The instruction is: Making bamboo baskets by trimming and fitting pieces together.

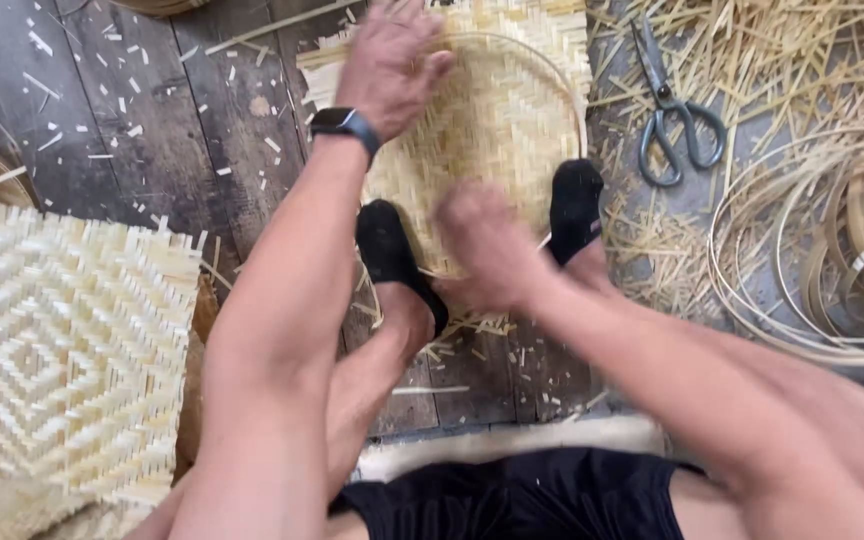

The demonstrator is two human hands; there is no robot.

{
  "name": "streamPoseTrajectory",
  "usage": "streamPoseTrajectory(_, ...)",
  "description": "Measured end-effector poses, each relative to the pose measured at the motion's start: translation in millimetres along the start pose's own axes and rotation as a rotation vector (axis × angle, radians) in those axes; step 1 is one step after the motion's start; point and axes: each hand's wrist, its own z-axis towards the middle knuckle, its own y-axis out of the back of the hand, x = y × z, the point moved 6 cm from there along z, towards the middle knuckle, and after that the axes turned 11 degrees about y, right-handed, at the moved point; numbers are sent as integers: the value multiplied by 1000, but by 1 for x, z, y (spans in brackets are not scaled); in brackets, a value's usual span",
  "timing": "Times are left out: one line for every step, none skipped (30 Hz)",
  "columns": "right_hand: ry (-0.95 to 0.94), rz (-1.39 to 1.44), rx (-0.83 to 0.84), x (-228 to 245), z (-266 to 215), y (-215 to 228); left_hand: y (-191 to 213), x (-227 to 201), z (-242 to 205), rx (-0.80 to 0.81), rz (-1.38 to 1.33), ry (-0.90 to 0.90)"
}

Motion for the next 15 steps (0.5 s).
streamPoseTrajectory(64, -91, 42, 17, -3, -29, -17, 2, 9, 56, -44, 48)
streamPoseTrajectory(125, -181, 83, 32, -7, -59, -36, 4, 20, 115, -88, 93)
streamPoseTrajectory(123, -182, 84, 25, -8, -70, -33, -5, 27, 117, -90, 92)
streamPoseTrajectory(148, -285, 11, 25, -11, -76, -37, 1, 28, 242, -142, 317)
streamPoseTrajectory(173, -387, -63, 27, -16, -82, -39, 4, 23, 371, -194, 540)
streamPoseTrajectory(171, -375, -55, 28, -17, -81, -51, 13, 18, 381, -194, 551)
streamPoseTrajectory(125, -310, -39, 28, -18, -77, -61, 22, 10, 411, -224, 583)
streamPoseTrajectory(85, -263, -37, 20, -10, -73, -66, 30, 15, 423, -253, 600)
streamPoseTrajectory(89, -268, -44, 19, -11, -63, -71, 38, 9, 414, -251, 596)
streamPoseTrajectory(151, -76, -71, 10, -6, -57, -73, 41, 21, 348, -251, 473)
streamPoseTrajectory(218, 116, -95, 1, -1, -51, -77, 44, 32, 282, -249, 348)
streamPoseTrajectory(213, 116, -93, -33, 16, -41, -69, 37, 36, 287, -251, 347)
streamPoseTrajectory(285, -5, -212, -63, 31, -25, -62, 28, 39, 279, -212, 291)
streamPoseTrajectory(356, -107, -322, -86, 42, -13, -54, 21, 32, 283, -171, 253)
streamPoseTrajectory(351, -86, -312, -97, 53, 3, -54, 20, 20, 299, -172, 271)
